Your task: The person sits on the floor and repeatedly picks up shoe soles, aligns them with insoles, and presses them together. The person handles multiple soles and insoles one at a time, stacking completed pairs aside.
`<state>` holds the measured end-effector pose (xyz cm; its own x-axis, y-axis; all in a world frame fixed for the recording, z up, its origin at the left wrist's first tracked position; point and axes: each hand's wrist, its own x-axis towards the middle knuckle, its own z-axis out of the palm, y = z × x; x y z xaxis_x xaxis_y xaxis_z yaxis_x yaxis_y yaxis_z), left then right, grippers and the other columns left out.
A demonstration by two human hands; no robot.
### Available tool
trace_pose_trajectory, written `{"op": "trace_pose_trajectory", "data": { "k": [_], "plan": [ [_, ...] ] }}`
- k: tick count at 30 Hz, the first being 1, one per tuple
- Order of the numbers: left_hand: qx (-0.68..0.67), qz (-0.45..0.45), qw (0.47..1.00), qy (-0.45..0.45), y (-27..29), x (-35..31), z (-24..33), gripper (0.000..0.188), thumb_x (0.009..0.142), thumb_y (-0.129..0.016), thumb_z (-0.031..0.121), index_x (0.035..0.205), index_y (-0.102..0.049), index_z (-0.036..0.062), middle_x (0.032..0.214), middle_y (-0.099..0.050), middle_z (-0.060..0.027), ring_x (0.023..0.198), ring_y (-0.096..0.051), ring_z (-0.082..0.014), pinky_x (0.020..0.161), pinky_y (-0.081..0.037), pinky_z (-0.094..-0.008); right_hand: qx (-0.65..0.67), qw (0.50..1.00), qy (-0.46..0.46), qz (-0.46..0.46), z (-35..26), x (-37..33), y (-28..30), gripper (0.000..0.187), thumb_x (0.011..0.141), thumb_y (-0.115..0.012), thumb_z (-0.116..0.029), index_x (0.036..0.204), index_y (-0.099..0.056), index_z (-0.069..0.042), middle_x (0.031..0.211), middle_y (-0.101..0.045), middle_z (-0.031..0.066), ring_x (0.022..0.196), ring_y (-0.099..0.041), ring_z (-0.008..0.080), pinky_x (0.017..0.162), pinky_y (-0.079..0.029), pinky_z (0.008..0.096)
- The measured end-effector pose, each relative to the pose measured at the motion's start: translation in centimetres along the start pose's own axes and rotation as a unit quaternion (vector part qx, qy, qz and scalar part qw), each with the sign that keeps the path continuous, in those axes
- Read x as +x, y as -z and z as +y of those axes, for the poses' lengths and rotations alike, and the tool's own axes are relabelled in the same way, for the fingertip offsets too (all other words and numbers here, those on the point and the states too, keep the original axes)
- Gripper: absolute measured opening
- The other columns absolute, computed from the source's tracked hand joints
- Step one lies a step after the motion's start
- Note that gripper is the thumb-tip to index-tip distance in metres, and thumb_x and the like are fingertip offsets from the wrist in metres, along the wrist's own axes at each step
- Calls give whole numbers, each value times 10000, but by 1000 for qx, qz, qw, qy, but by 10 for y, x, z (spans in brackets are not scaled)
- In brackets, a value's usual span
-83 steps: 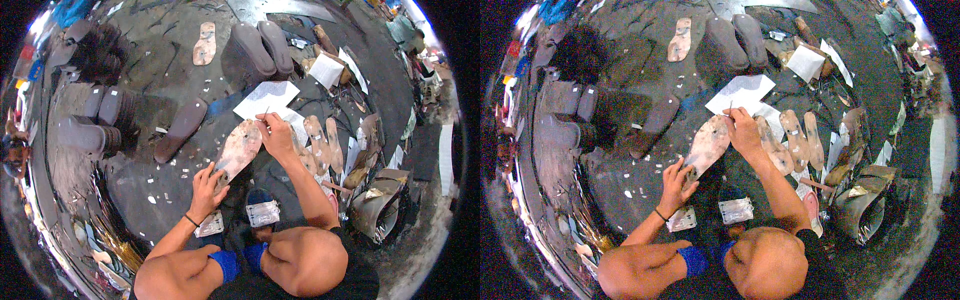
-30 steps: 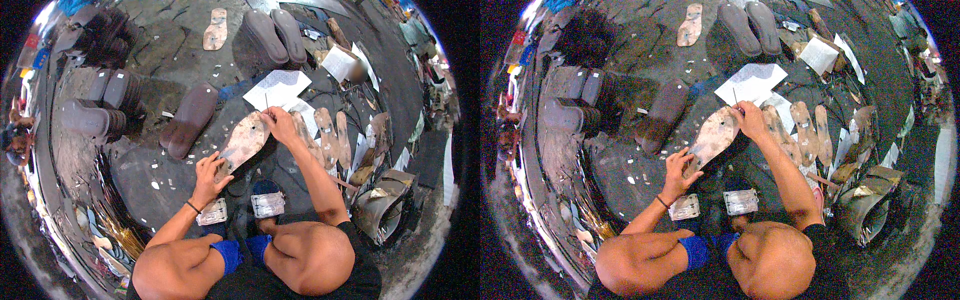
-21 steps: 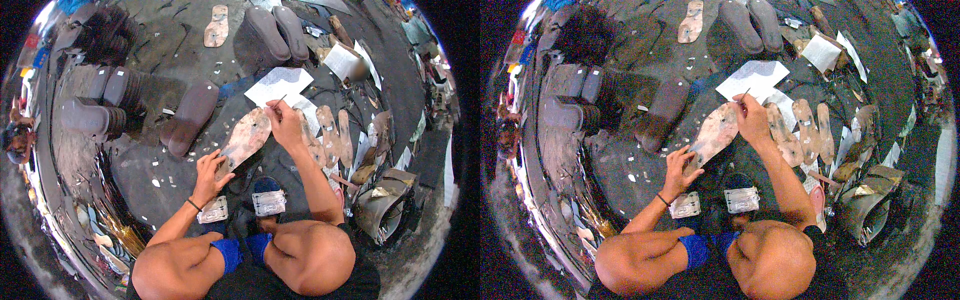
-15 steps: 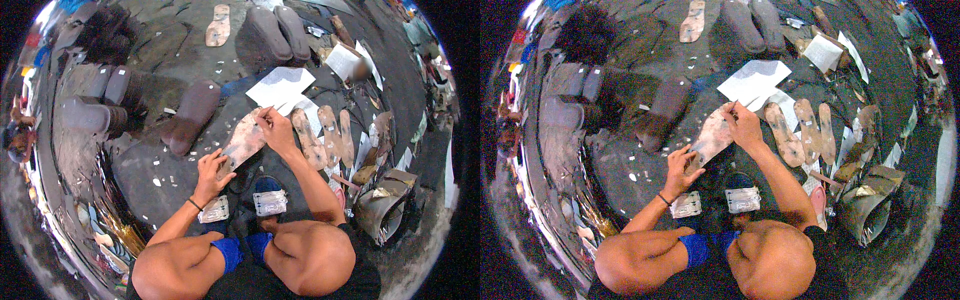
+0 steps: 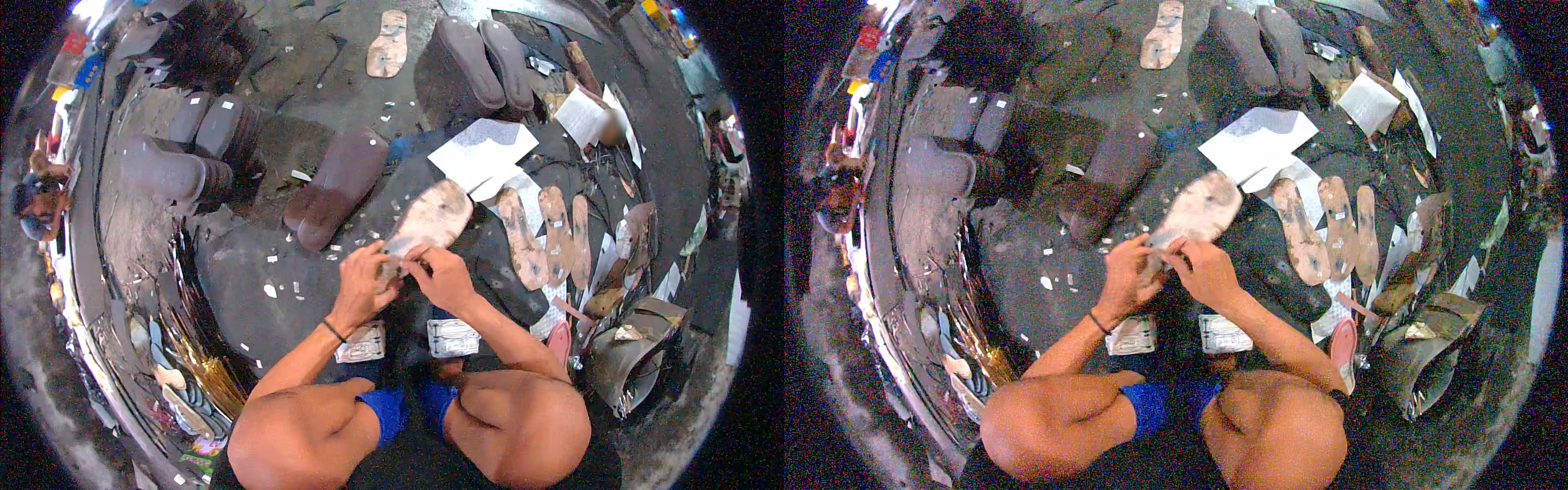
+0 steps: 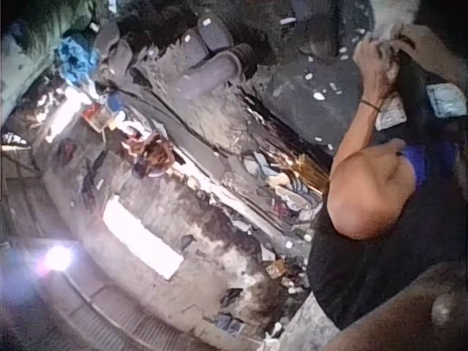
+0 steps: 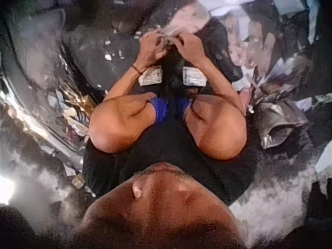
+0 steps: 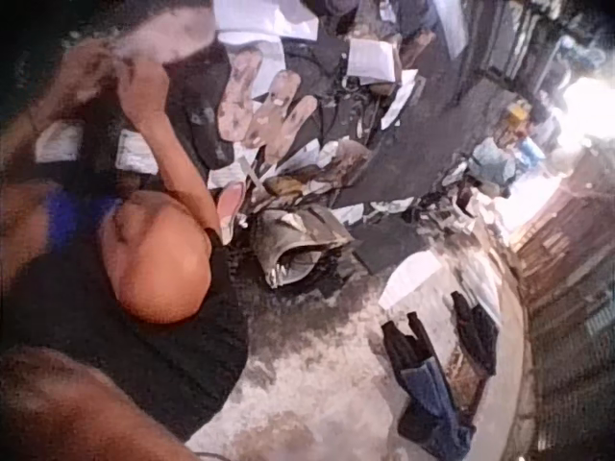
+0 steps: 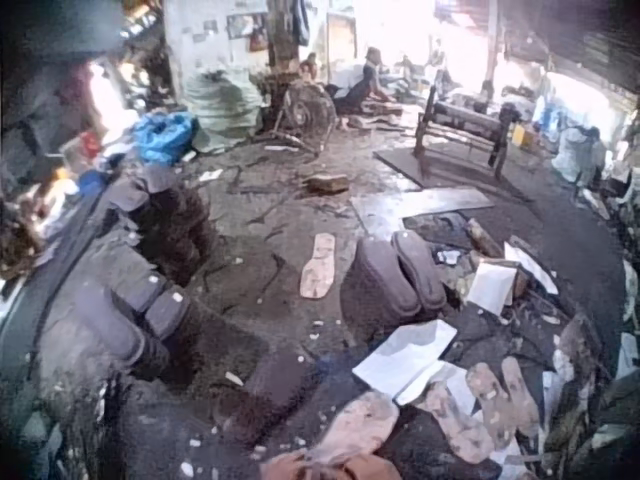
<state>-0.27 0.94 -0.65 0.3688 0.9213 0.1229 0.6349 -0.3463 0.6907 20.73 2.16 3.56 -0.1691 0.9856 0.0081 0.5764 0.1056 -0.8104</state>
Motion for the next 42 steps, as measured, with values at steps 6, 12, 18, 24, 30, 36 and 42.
{"op": "trace_pose_trajectory", "data": {
  "k": [6,12,18,24,30,36,42],
  "plan": [
    [102,117,985,75,50,26,-40,613,803,-811,260,1323,-559,53,1449,-543,-179,1305,-486,-386,1111,-362,-490,43,985,-100,135,-5,39,54,128,975,-707,-153,996,-682,-29,796,-692,110,662,-659,207,618,-509,333],
    [-2,-20,999,28,21,-17,-2,537,782,-830,248,1251,-625,85,1508,-525,-168,1339,-472,-399,1152,-338,-502,-127,984,-85,89,69,62,57,189,1027,-594,-129,1156,-690,-29,993,-672,133,805,-658,230,710,-514,360],
    [9,-50,998,47,2,-27,-6,549,800,-849,284,1284,-652,112,1553,-501,-121,1337,-456,-371,1132,-349,-486,-117,989,-82,27,88,57,47,230,997,-594,-113,1174,-714,-29,1035,-657,187,960,-672,401,829,-533,471],
    [3,-55,996,69,-2,-22,-5,545,805,-857,324,1276,-664,129,1564,-503,-91,1322,-453,-371,1137,-352,-481,-170,983,-50,35,95,60,47,216,997,-615,-130,1146,-722,-16,977,-666,189,883,-673,383,797,-539,463],
    [9,-52,996,75,-1,-24,-6,560,798,-865,316,1285,-655,136,1549,-516,-92,1316,-451,-370,1129,-358,-481,-18,990,-59,125,55,63,42,137,986,-641,-136,1022,-672,-8,976,-688,203,890,-684,412,793,-547,475],
    [14,-47,997,62,-2,-28,-6,582,768,-880,270,1284,-657,121,1541,-514,-98,1281,-476,-357,1072,-384,-478,51,988,-104,102,40,59,24,136,960,-699,-146,1001,-652,-25,925,-717,182,874,-729,320,759,-553,400],
    [-14,-35,997,73,-9,-23,-8,718,761,-886,267,1372,-564,69,1520,-512,-142,1258,-489,-389,1084,-385,-495,0,998,-36,-51,5,34,-35,129,928,-733,-158,954,-702,-36,853,-713,135,767,-706,289,669,-537,383]
  ]
}}
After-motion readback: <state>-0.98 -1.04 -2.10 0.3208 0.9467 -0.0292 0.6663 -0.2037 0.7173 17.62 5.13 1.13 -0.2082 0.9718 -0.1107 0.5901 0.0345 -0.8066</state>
